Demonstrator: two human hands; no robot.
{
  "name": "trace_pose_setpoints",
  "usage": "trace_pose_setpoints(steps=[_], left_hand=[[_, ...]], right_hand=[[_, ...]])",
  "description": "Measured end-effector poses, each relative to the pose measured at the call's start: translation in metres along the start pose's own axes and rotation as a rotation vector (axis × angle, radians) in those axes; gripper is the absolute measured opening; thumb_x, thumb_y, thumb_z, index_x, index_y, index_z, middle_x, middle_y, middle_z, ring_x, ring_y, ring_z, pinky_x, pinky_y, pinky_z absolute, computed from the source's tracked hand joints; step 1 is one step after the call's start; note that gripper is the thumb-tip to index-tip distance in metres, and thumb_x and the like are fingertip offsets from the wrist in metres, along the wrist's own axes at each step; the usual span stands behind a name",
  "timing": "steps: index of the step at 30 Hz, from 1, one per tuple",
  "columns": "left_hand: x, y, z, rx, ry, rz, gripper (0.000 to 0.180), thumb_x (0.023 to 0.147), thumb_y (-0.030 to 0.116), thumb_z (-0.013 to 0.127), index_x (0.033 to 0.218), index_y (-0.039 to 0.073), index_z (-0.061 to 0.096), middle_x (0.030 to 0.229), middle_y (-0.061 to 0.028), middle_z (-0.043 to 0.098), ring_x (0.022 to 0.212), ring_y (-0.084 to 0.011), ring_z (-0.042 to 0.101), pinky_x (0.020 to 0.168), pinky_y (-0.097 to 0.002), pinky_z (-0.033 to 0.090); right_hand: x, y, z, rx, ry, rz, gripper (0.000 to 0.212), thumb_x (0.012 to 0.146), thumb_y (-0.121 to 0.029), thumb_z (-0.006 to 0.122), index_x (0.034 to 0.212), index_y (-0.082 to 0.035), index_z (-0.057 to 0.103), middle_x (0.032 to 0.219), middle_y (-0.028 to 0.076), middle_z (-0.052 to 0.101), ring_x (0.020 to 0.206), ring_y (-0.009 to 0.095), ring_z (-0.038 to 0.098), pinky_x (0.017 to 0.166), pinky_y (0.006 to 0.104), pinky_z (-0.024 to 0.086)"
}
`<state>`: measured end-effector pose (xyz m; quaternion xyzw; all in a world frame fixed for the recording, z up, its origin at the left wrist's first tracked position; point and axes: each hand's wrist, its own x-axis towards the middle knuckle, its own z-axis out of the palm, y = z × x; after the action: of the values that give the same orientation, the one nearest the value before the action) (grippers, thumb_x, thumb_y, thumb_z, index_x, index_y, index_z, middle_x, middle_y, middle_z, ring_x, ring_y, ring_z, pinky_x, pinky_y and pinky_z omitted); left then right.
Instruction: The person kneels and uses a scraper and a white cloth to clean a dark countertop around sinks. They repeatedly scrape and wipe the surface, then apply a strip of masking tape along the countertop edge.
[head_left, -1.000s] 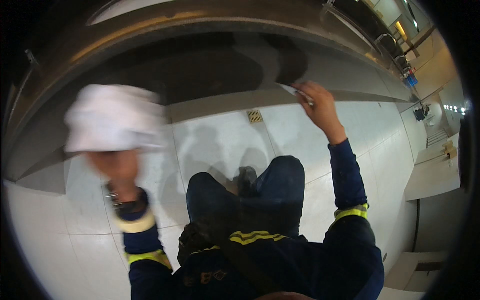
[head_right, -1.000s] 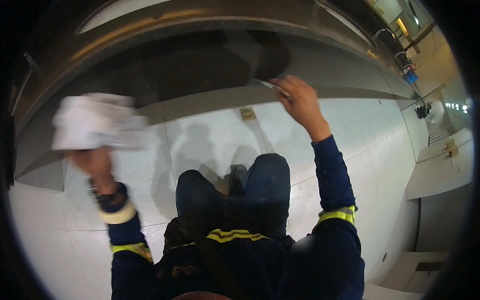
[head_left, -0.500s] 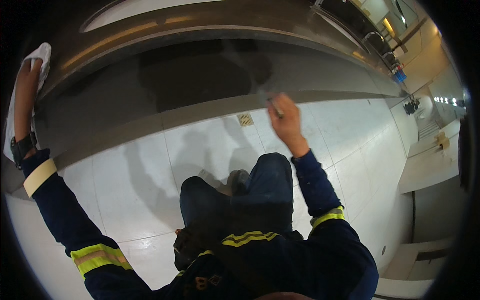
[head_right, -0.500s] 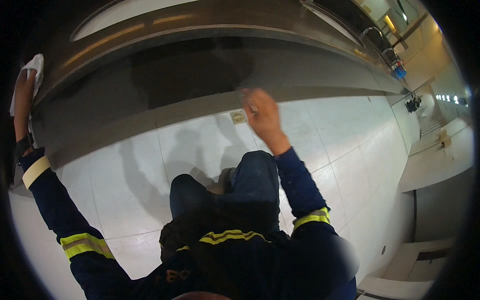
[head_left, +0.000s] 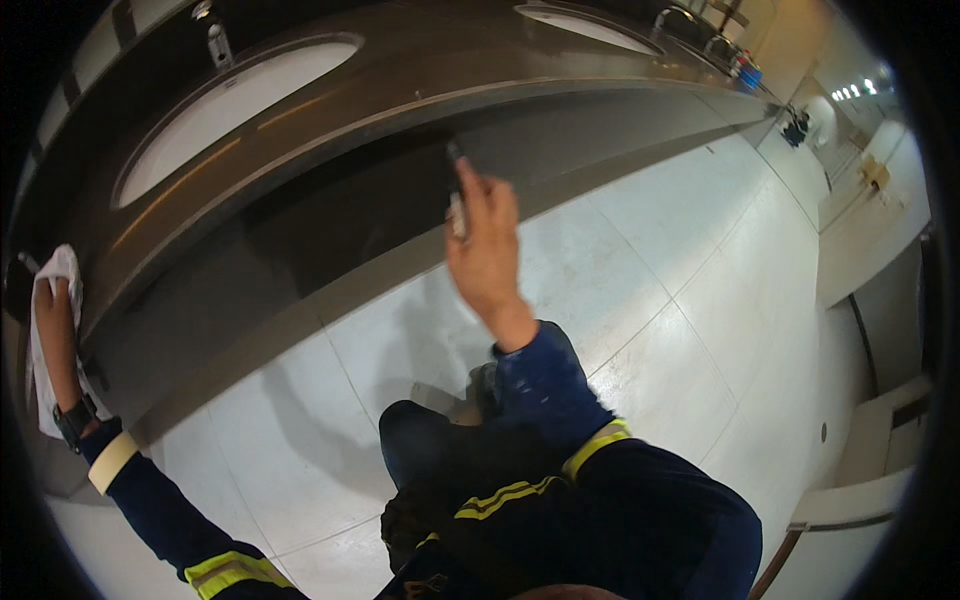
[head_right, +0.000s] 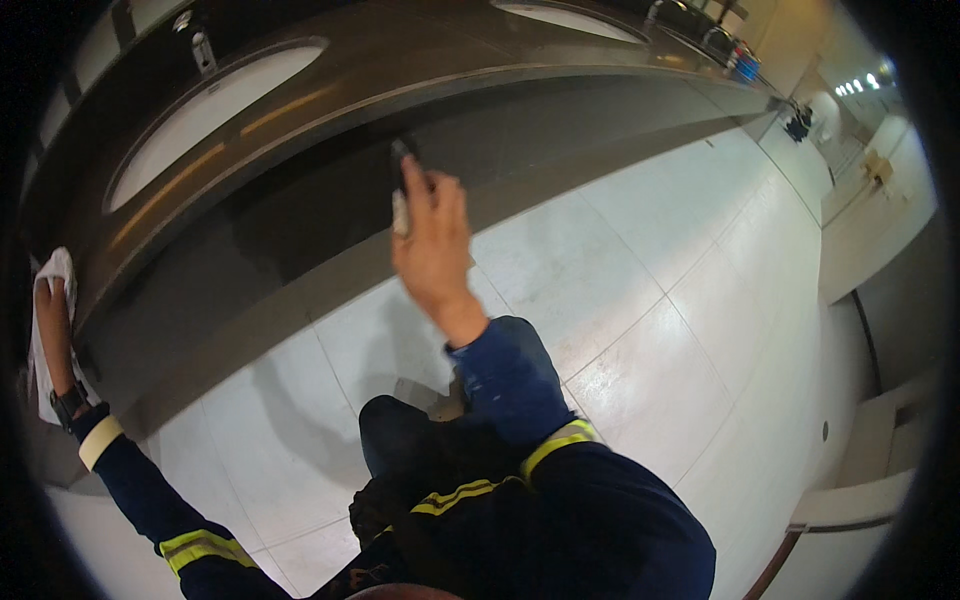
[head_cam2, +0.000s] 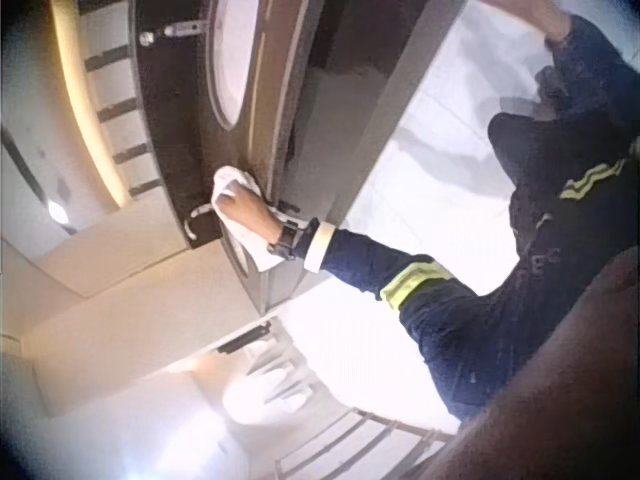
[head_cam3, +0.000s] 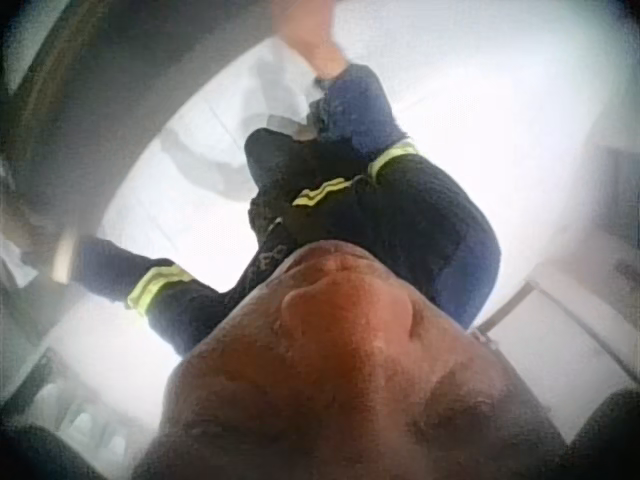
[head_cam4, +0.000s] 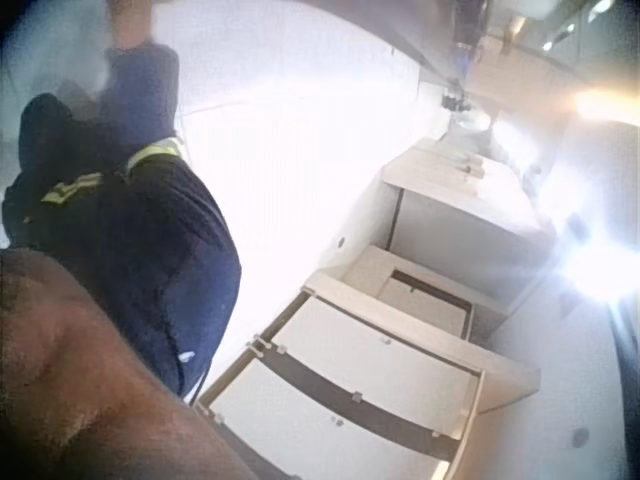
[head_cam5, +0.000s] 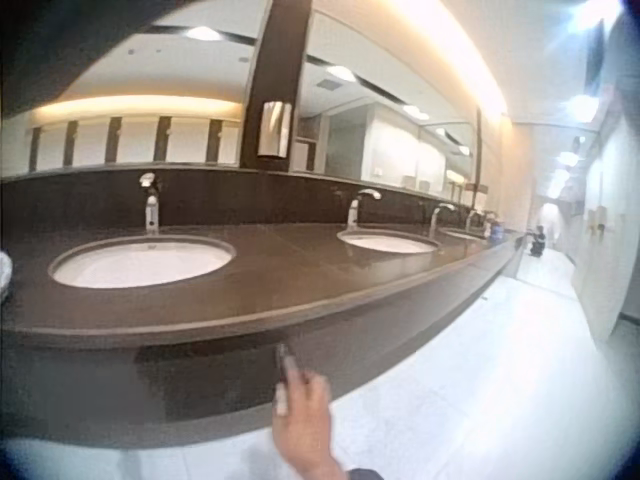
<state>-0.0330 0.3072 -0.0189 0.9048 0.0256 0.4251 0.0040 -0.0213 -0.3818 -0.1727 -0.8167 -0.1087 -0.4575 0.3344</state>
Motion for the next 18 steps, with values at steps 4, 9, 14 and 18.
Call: trace_pose_setpoints(steps=[4, 9, 14, 18], left_hand=[[-0.003, 0.02, -0.004, -0.051, -0.09, -0.026, 0.045, 0.104, 0.027, 0.056, 0.134, -0.006, 0.057, 0.125, -0.0263, 0.065, 0.116, -0.0371, 0.064, 0.099, -0.039, 0.046], [-0.002, 0.024, 0.004, -0.18, -0.083, -0.139, 0.047, 0.105, 0.028, 0.055, 0.137, -0.006, 0.056, 0.128, -0.0223, 0.067, 0.118, -0.0327, 0.064, 0.101, -0.0372, 0.046], [-0.005, 0.019, 0.005, -0.169, -0.028, -0.152, 0.05, 0.105, 0.029, 0.054, 0.14, -0.007, 0.054, 0.132, -0.0221, 0.065, 0.122, -0.0336, 0.063, 0.103, -0.0373, 0.046], [-0.008, 0.02, 0.017, -0.144, 0.013, -0.172, 0.054, 0.105, 0.031, 0.055, 0.143, -0.007, 0.052, 0.138, -0.0237, 0.062, 0.127, -0.0346, 0.061, 0.106, -0.0376, 0.044]], right_hand=[[0.006, 0.011, -0.007, -0.006, 0.079, 0.082, 0.054, 0.087, -0.002, 0.067, 0.139, -0.002, 0.054, 0.122, 0.021, 0.053, 0.114, 0.043, 0.056, 0.098, 0.0505, 0.048], [0.054, 0.053, -0.039, -0.084, 0.141, 0.184, 0.04, 0.095, -0.007, 0.06, 0.134, -0.001, 0.057, 0.12, 0.022, 0.056, 0.11, 0.042, 0.06, 0.094, 0.047, 0.051], [0.033, 0.045, -0.028, -0.059, 0.107, 0.152, 0.041, 0.094, -0.007, 0.061, 0.134, -0.001, 0.057, 0.119, 0.021, 0.056, 0.108, 0.043, 0.06, 0.091, 0.0491, 0.051], [0.047, 0.069, -0.042, -0.094, 0.123, 0.181, 0.039, 0.095, -0.007, 0.059, 0.133, 0.0, 0.058, 0.117, 0.021, 0.057, 0.106, 0.043, 0.062, 0.091, 0.0484, 0.052]])
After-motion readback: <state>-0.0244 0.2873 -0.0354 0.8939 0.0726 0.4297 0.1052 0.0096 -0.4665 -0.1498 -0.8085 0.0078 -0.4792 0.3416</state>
